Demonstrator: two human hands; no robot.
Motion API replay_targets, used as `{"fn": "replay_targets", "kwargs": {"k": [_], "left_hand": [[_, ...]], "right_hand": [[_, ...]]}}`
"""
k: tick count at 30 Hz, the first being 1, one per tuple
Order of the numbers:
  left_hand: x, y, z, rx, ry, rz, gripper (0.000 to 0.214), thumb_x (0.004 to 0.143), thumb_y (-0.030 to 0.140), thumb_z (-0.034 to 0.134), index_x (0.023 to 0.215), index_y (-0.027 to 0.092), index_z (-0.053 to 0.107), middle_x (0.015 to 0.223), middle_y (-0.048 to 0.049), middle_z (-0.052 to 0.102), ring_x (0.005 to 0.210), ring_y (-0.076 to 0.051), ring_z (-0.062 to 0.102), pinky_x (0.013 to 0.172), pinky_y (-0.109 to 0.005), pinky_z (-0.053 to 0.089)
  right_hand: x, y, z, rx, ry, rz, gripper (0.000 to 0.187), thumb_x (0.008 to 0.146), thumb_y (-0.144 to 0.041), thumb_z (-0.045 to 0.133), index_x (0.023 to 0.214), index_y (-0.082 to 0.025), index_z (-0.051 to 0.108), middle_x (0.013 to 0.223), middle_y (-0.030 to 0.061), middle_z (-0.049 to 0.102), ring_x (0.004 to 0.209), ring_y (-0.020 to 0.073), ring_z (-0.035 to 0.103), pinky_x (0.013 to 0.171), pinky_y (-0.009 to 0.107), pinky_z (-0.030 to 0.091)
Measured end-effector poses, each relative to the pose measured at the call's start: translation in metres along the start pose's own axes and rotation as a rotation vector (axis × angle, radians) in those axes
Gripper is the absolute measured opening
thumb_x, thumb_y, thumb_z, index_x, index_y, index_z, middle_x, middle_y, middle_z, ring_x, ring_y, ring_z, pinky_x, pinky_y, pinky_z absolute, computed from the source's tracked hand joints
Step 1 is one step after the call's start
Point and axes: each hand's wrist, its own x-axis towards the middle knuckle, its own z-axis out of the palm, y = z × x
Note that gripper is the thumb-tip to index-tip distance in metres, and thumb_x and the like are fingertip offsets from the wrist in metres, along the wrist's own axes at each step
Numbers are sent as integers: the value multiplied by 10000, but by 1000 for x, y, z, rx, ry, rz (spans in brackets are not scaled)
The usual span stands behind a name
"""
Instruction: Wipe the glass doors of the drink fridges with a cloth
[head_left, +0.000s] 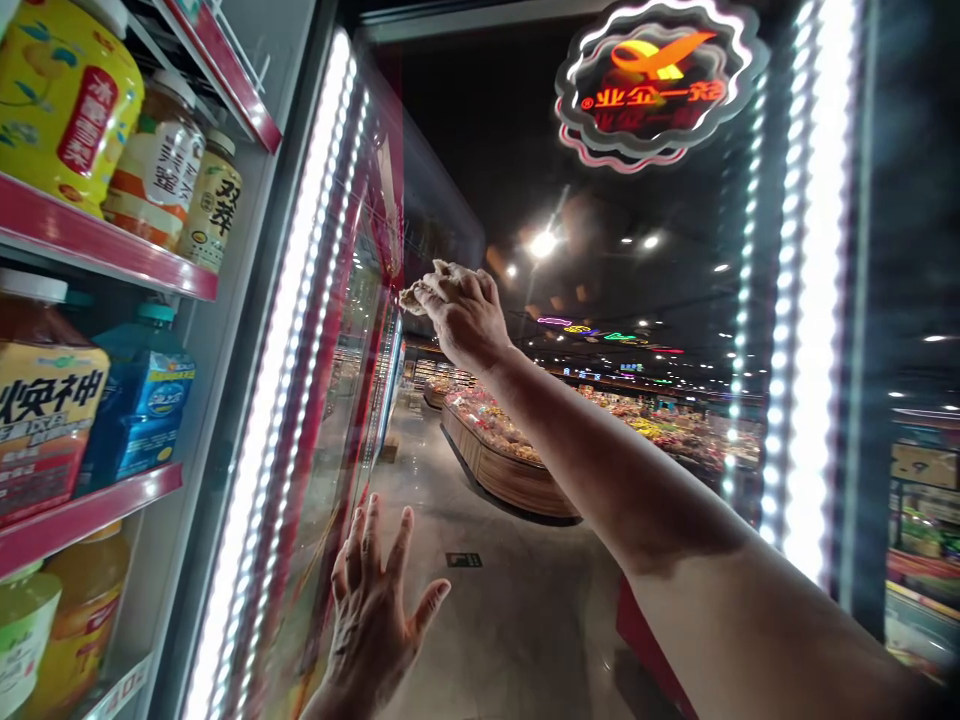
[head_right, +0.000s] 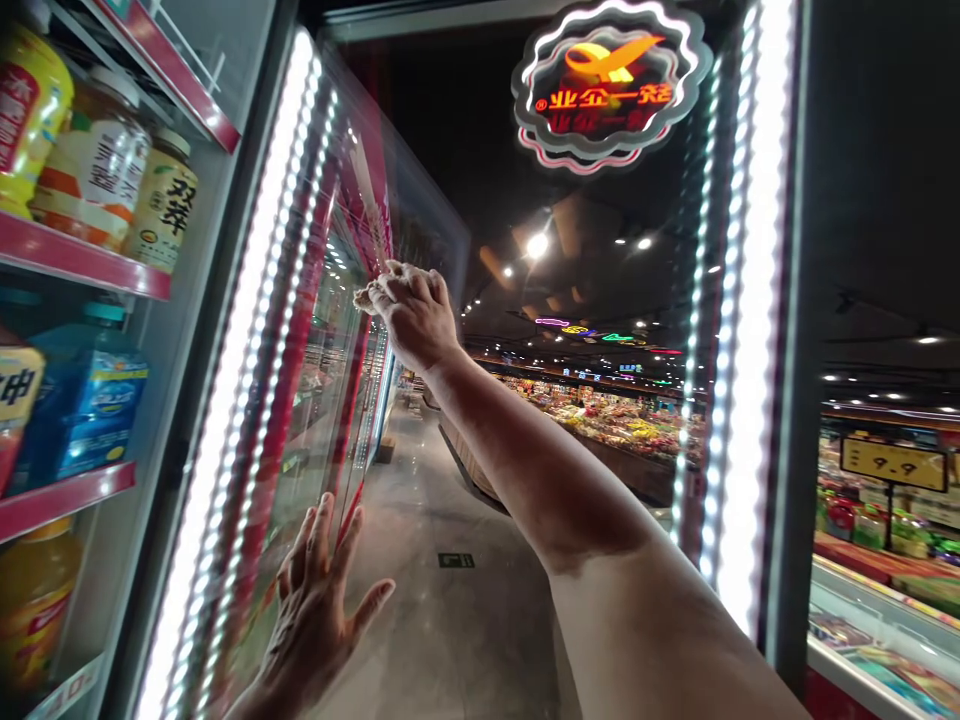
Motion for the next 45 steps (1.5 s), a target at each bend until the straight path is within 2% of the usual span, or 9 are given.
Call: {"fn": "replay_targets", "kwargs": {"k": [4, 9, 13, 18, 23, 28, 33, 38, 45], "left_hand": [[-1, 5, 0, 6, -12, -29, 887, 989, 426, 581, 1659, 362, 3, 1754, -169, 101, 1594, -402, 199, 1146, -648, 388], [-3, 6, 3, 25, -9, -28, 899, 994, 468, 561, 1659, 343, -32, 1748, -177, 131, 1595, -386, 199, 1151, -627, 383], [-4, 6, 6, 48, -19, -35, 903, 983, 517, 565, 1666, 329, 5, 1739, -182, 165, 1588, -387, 215, 1145, -627, 385], [-5, 9, 6, 41, -37, -68, 949, 944, 567, 610, 1667, 324, 45, 1735, -170, 195, 1584, -392, 216, 1158, -623, 367], [-6, 11, 10, 49, -47, -65, 987, 920, 581, 640, 1666, 316, 51, 1728, -185, 214, 1570, -406, 248, 1130, -627, 387], [-7, 13, 14, 62, -17, -68, 1083, 890, 558, 694, 1666, 294, -15, 1697, -220, 271, 1553, -429, 274, 1116, -641, 395], [-6, 16, 13, 74, -8, -67, 1078, 917, 535, 669, 1660, 296, -75, 1703, -211, 261, 1565, -411, 252, 1103, -627, 410], [-5, 18, 11, 62, 11, -69, 1093, 910, 534, 679, 1658, 296, -82, 1699, -202, 283, 1559, -406, 266, 1112, -635, 393], [-4, 17, 8, 61, -14, -38, 1062, 927, 544, 647, 1657, 292, -82, 1711, -204, 247, 1567, -403, 254, 1127, -620, 385]], "right_hand": [[-7, 14, -8, -19, 57, 91, 519, 1048, -195, 351, 1517, -325, 533, 1604, -14, 491, 1529, 321, 271, 1270, 597, 171], [-21, 25, -16, -40, 19, -14, 497, 1051, -203, 390, 1497, -356, 548, 1584, -42, 516, 1530, 297, 289, 1275, 572, 209], [-30, 33, -23, -78, 72, 91, 480, 1051, -191, 401, 1494, -296, 553, 1610, -4, 490, 1521, 332, 281, 1255, 592, 208], [-43, 45, -33, -94, 22, 21, 453, 1065, -211, 398, 1476, -306, 563, 1613, -23, 491, 1501, 296, 318, 1263, 545, 209], [-57, 57, -45, -140, 108, 119, 452, 1057, -209, 424, 1484, -295, 543, 1611, 13, 488, 1474, 325, 336, 1234, 589, 224], [-67, 62, -50, -149, 31, 55, 452, 1066, -232, 412, 1483, -336, 550, 1607, -36, 496, 1495, 295, 338, 1252, 542, 262], [-75, 75, -56, -196, 120, 194, 473, 1051, -249, 421, 1493, -367, 539, 1598, -25, 503, 1504, 326, 330, 1244, 599, 260], [-86, 82, -65, -194, 63, 73, 459, 1055, -264, 415, 1475, -385, 557, 1587, -45, 521, 1498, 283, 354, 1249, 536, 289], [-99, 97, -81, -243, 141, 252, 481, 1044, -263, 402, 1490, -376, 541, 1598, -14, 511, 1479, 325, 361, 1217, 596, 282]]}}
